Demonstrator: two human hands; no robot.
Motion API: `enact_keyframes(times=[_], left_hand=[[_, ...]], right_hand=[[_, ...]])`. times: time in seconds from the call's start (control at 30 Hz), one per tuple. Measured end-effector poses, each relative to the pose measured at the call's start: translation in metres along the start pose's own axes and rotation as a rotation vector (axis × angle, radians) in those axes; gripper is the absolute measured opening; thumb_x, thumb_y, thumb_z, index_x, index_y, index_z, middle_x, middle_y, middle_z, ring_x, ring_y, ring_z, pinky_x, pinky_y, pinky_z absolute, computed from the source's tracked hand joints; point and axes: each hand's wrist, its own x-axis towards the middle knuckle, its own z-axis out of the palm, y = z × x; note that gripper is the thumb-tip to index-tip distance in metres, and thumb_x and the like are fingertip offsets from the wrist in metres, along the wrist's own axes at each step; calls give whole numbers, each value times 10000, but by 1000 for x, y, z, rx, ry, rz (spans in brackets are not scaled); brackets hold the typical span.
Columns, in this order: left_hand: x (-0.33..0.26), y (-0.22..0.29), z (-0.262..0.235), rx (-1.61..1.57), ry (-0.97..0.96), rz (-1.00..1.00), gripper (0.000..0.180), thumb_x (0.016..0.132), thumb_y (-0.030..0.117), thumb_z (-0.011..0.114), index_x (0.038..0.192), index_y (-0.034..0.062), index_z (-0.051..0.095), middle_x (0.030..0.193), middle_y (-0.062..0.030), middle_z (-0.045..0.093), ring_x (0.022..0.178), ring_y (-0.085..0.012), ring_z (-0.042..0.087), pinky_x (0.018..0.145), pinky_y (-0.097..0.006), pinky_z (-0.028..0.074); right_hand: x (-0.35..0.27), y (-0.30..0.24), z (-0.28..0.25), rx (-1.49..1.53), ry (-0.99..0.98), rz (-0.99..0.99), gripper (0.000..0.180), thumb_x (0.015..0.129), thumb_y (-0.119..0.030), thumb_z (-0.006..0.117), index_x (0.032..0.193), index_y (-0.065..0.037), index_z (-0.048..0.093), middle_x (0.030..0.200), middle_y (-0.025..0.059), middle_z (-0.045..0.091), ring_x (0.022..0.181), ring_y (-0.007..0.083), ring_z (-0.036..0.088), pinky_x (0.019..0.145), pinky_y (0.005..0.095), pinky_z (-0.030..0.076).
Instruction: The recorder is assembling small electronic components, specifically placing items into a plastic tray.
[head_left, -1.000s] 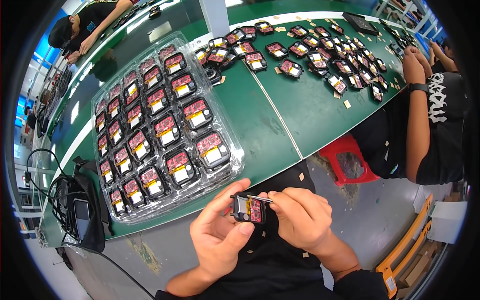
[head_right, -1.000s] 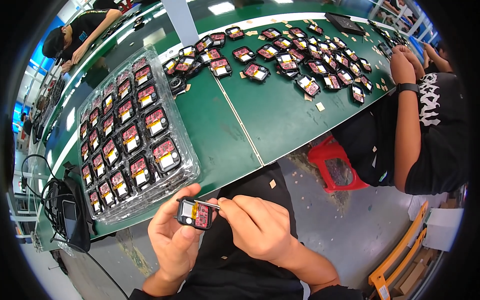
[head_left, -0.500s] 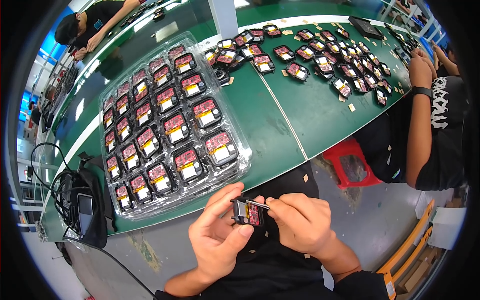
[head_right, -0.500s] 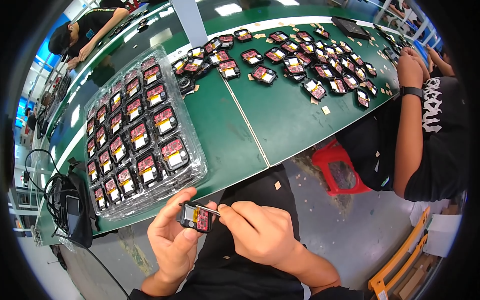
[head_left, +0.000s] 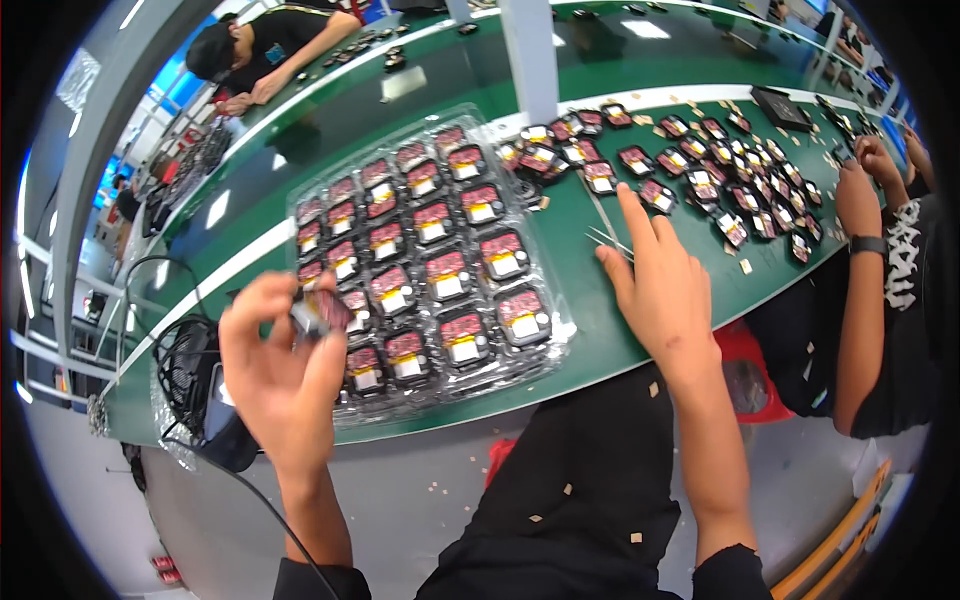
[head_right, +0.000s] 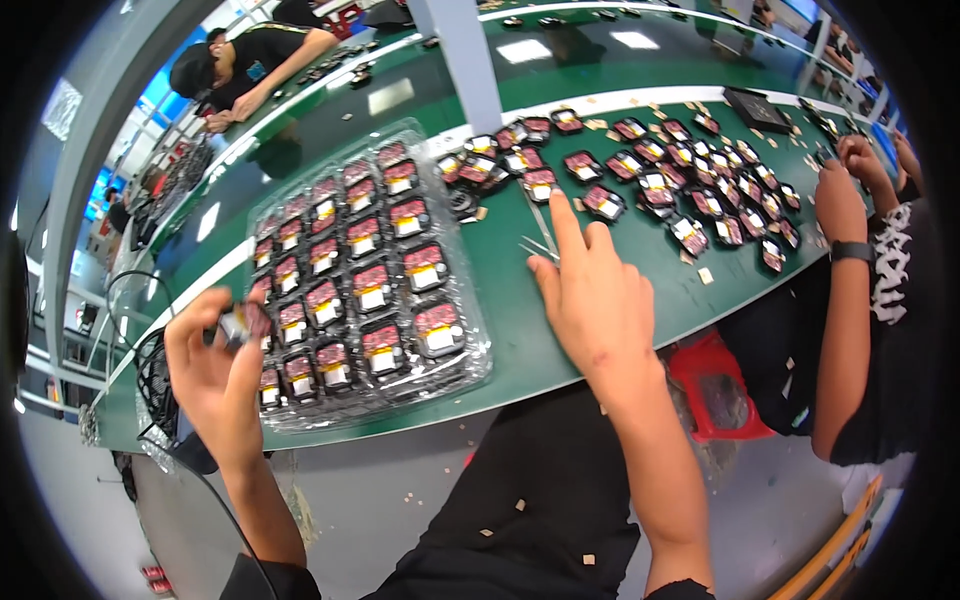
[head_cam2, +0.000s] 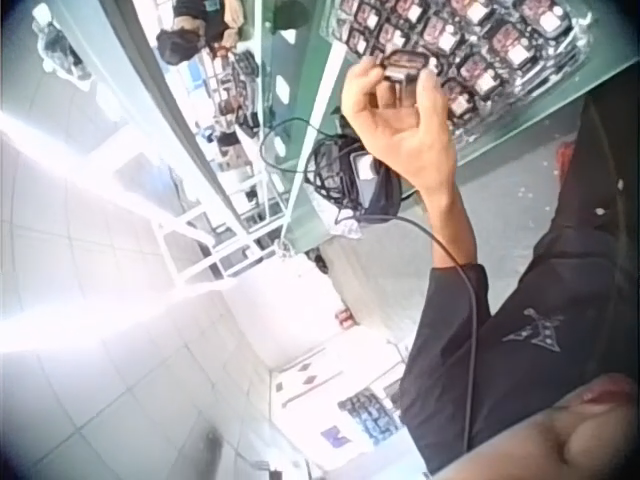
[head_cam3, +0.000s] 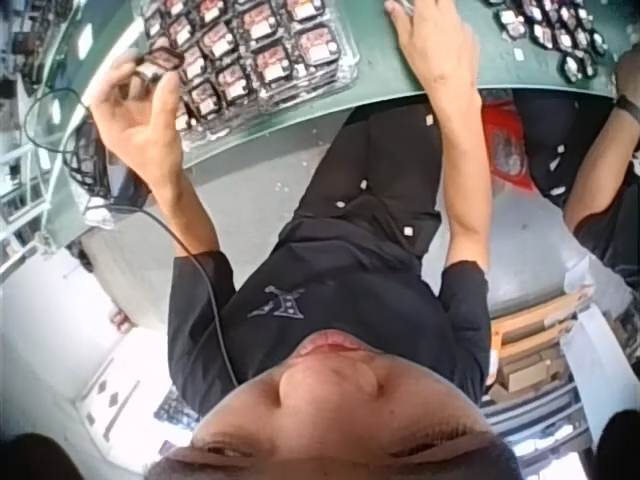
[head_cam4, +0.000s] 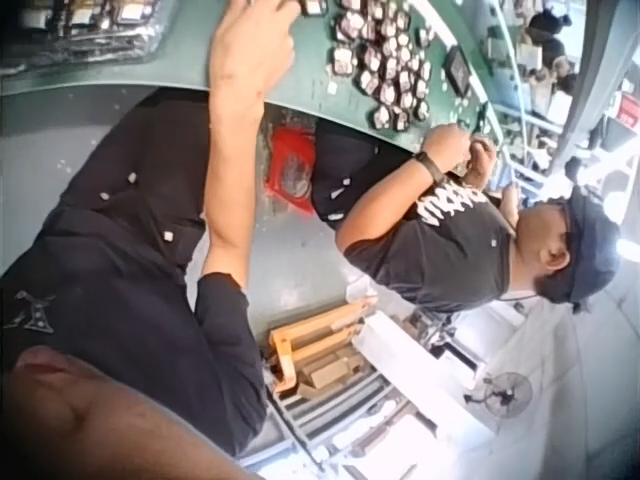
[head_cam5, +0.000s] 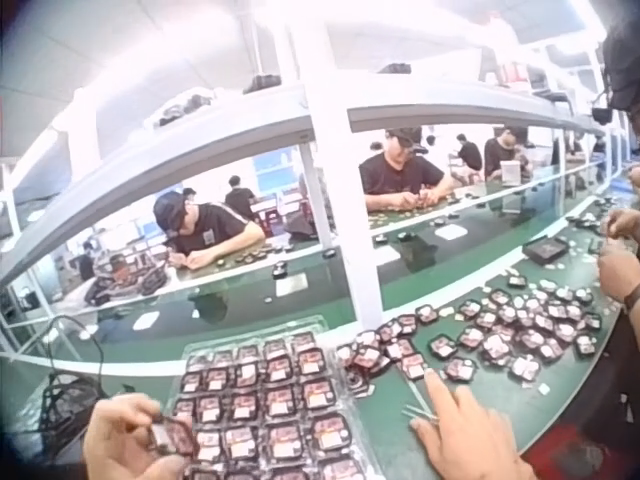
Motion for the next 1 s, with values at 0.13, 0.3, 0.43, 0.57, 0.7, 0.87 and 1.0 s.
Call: enact_keyframes(times=[0.13,0.3,0.43,0.57,0.7,0.87,1.0], left_hand=[[58,-35,-30,269,-45,-118,264,881,-64,754,1045,-11,554,1189,-93,597,1024,-129,622,893,-270,540],[112,-91,-56,488,-39,-161,210,873,12,790,975,-17,609,1048,-54,658,921,-113,638,859,-278,533],[122,-117,-71,587,-146,-145,213,897,123,784,977,-55,699,996,-81,733,939,-158,674,953,-332,527],[107,-117,-65,749,-186,-87,226,928,166,746,1035,-33,745,1222,-217,732,1292,-335,630,1046,-391,487],[107,-118,-71,733,-276,-112,232,979,153,677,1126,-25,705,1312,-242,687,1420,-378,510,1134,-420,411],[106,-119,-74,700,-351,-149,247,1029,109,589,1221,-44,613,1376,-248,646,1465,-384,447,1163,-418,378],[108,-124,-86,604,-406,-185,255,1054,55,503,1272,-53,580,1458,-252,582,1498,-385,394,1195,-419,344]], right_hand=[[16,-3,12,-87,-50,-5,517,978,-358,664,1434,-153,534,988,154,630,724,410,697,627,542,532],[3,-1,11,-37,-35,4,499,971,-368,674,1409,-160,556,974,155,653,721,403,698,625,519,543],[14,-13,-4,-41,-78,44,544,966,-403,679,1447,-194,537,931,150,677,726,387,709,621,501,547],[31,-10,2,-90,-135,76,583,960,-432,682,1473,-208,520,890,149,704,738,379,721,618,495,550],[30,-8,5,-115,-116,39,512,959,-438,682,1391,-188,569,863,148,716,738,382,726,611,493,553],[12,-6,0,-81,-108,44,379,957,-390,696,1244,-154,620,935,143,695,720,395,713,600,492,549],[-16,-3,-9,-4,-53,27,329,941,-333,728,1192,-142,634,1107,113,646,695,390,699,601,494,547]])
